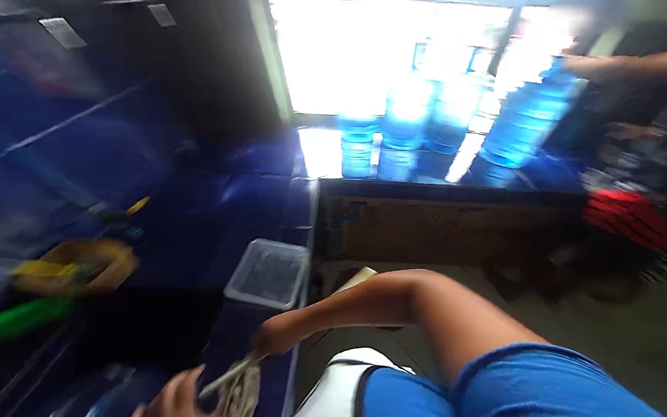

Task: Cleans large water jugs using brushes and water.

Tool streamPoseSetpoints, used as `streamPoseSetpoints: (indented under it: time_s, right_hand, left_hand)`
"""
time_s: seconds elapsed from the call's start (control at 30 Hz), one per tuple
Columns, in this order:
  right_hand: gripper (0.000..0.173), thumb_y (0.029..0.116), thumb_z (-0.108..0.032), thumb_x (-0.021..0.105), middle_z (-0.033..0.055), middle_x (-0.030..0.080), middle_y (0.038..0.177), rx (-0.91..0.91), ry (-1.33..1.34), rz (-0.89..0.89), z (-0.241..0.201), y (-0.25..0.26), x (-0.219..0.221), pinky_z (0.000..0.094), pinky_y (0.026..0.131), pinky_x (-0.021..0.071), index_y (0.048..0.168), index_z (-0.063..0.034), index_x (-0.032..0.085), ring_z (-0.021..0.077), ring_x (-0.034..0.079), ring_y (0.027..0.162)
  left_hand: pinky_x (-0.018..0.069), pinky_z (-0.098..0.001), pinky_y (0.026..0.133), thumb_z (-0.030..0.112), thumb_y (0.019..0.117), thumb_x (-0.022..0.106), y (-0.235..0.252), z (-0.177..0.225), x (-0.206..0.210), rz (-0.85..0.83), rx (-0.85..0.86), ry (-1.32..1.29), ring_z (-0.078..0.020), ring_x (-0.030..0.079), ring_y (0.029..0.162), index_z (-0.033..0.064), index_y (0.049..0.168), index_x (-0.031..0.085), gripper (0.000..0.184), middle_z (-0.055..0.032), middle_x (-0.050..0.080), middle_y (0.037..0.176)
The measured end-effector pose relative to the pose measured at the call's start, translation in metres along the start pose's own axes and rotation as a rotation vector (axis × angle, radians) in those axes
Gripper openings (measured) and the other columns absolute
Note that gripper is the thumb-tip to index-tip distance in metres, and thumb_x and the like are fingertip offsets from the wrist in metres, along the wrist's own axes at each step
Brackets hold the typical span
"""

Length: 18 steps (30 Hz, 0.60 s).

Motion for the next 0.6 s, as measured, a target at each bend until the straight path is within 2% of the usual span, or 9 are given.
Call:
streamPoseSetpoints:
  time_s: [0.07, 0.13, 0.23, 0.3, 0.37, 0.43, 0.47, 0.53, 0.6]
  right_hand:
    - [0.039, 0.1107, -0.034, 0.043, 0.0039, 0.056, 0.072, 0.095, 0.357, -0.071, 0.031, -0.003, 0.027, 0.0276, 0.050, 0.0430, 0.115, -0.0023, 0.065, 0.0098, 0.048, 0.053]
    - [0.038, 0.1095, -0.041, 0.045, -0.0024, 0.053, 0.069, 0.189, 0.322, -0.080, 0.032, -0.012, 0.028, 0.0242, 0.048, 0.0411, 0.118, -0.0109, 0.066, 0.0055, 0.045, 0.050]
    - [0.035, 0.1085, -0.034, 0.049, 0.0128, 0.074, 0.109, 0.042, -0.332, 0.064, 0.005, -0.002, -0.006, 0.0574, 0.085, 0.0563, 0.133, -0.0177, 0.069, 0.0309, 0.071, 0.097]
    - [0.034, 0.1068, -0.032, 0.052, 0.0209, 0.075, 0.107, -0.120, -0.580, 0.153, -0.009, 0.014, -0.018, 0.0714, 0.084, 0.0521, 0.132, -0.0169, 0.070, 0.0451, 0.072, 0.099]
    - [0.034, 0.1084, -0.031, 0.051, 0.0160, 0.075, 0.102, -0.019, -0.458, 0.048, -0.011, 0.025, -0.007, 0.0591, 0.084, 0.0549, 0.132, -0.0143, 0.069, 0.0337, 0.071, 0.092]
    - [0.032, 0.1103, -0.022, 0.045, 0.0005, 0.056, 0.069, 0.103, 0.026, -0.026, 0.010, 0.032, 0.024, 0.0264, 0.050, 0.0445, 0.127, -0.0056, 0.067, 0.0086, 0.050, 0.054]
    - [0.034, 0.1115, -0.022, 0.038, -0.0043, 0.046, 0.060, 0.165, 0.305, -0.068, 0.019, 0.035, 0.039, 0.0206, 0.041, 0.0365, 0.127, -0.0032, 0.062, 0.0035, 0.040, 0.044]
    - [0.035, 0.1117, -0.022, 0.036, -0.0064, 0.043, 0.056, 0.168, 0.425, -0.045, 0.024, 0.039, 0.054, 0.0188, 0.037, 0.0330, 0.127, -0.0033, 0.062, 0.0014, 0.036, 0.040]
    - [0.031, 0.1090, -0.021, 0.049, 0.0026, 0.061, 0.072, -0.003, -0.072, 0.129, 0.018, 0.039, 0.046, 0.0310, 0.054, 0.0470, 0.127, -0.0065, 0.069, 0.0115, 0.053, 0.057]
  left_hand:
    - [0.0371, -0.0731, 0.104, 0.016, 0.0722, 0.086, -0.012, -0.005, -0.003, 0.231, -0.010, 0.009, -0.0503, 0.064, 0.112, -0.0005, 0.121, 0.070, 0.054, -0.0275, 0.069, 0.118]
    - [0.0417, -0.0681, 0.104, 0.010, 0.0650, 0.090, -0.010, -0.011, -0.014, 0.275, -0.059, -0.004, -0.0455, 0.067, 0.110, 0.0019, 0.116, 0.072, 0.055, -0.0230, 0.071, 0.115]
    - [0.0375, -0.0601, 0.114, 0.011, 0.0774, 0.084, 0.014, -0.024, -0.017, -0.128, -0.099, -0.082, -0.0387, 0.061, 0.125, 0.0085, 0.132, 0.066, 0.057, -0.0176, 0.067, 0.131]
    - [0.0368, -0.0609, 0.113, 0.006, 0.0757, 0.084, 0.026, -0.027, -0.010, -0.343, -0.026, -0.103, -0.0375, 0.061, 0.123, 0.0093, 0.131, 0.065, 0.058, -0.0166, 0.067, 0.127]
    - [0.0336, -0.0661, 0.113, 0.002, 0.0716, 0.084, 0.024, -0.022, -0.002, -0.408, 0.021, -0.101, -0.0382, 0.061, 0.120, 0.0105, 0.127, 0.066, 0.059, -0.0159, 0.068, 0.122]
    - [0.0311, -0.0639, 0.115, 0.000, 0.0736, 0.082, 0.014, -0.015, 0.000, -0.328, 0.005, -0.124, -0.0394, 0.060, 0.118, 0.0084, 0.125, 0.067, 0.054, -0.0178, 0.067, 0.120]
    - [0.0301, -0.0608, 0.118, 0.000, 0.0764, 0.081, 0.010, -0.013, 0.000, -0.258, -0.017, -0.149, -0.0396, 0.060, 0.120, 0.0070, 0.124, 0.067, 0.050, -0.0188, 0.067, 0.120]
    - [0.0266, -0.0574, 0.121, -0.002, 0.0847, 0.073, 0.006, -0.011, 0.001, -0.185, -0.051, -0.190, -0.0388, 0.058, 0.124, 0.0057, 0.123, 0.068, 0.040, -0.0192, 0.066, 0.121]
    - [0.0255, -0.0581, 0.122, -0.004, 0.0939, 0.061, 0.004, -0.007, 0.004, -0.192, -0.033, -0.192, -0.0385, 0.058, 0.123, 0.0054, 0.123, 0.068, 0.031, -0.0188, 0.066, 0.120]
Point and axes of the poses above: each hand's wrist, its own y-axis towards the middle knuckle, its own x-axis out of the palm, z = x × y, the point moved 5 cm from there along y, towards the middle knuckle
